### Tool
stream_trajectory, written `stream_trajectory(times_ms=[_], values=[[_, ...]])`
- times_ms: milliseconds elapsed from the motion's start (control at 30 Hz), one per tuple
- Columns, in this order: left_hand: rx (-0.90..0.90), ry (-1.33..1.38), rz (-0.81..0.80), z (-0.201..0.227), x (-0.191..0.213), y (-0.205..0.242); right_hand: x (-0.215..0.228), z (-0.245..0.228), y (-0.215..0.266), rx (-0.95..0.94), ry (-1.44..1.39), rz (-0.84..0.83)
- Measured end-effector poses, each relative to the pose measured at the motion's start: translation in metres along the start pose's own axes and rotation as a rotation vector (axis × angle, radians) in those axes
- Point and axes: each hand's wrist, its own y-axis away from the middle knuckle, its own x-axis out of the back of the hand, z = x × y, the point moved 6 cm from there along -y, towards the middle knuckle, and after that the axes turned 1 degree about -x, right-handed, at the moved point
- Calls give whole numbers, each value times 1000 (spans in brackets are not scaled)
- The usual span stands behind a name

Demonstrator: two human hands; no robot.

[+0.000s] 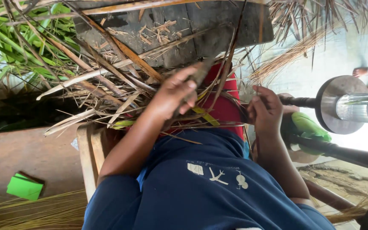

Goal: Stripping leaves and outer layers from palm frond midribs using a knife

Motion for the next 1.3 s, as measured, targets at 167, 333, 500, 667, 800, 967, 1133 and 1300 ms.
stream_trajectory(times_ms=[167,333,500,667,800,967,1133,1300], values=[[49,7,-205,-16,-45,-3,-21,2,0,-13,-62,-106],[91,128,-187,15,-77,-13,-11,-8,0,-21,-96,-8],[118,164,-43,-26,-21,-19,66,-39,-4,151,-321,578],[81,114,-32,-19,-14,-15,56,-19,3,50,-466,638],[80,97,-155,-18,-42,-12,-18,-19,9,-134,-83,20],[88,105,-316,-29,-72,-12,-30,-8,22,-226,-329,-101],[120,88,-395,-28,-97,-17,-33,-15,26,-219,-333,-51],[141,119,-393,-32,-96,-17,-25,-1,33,-269,-332,-9]])
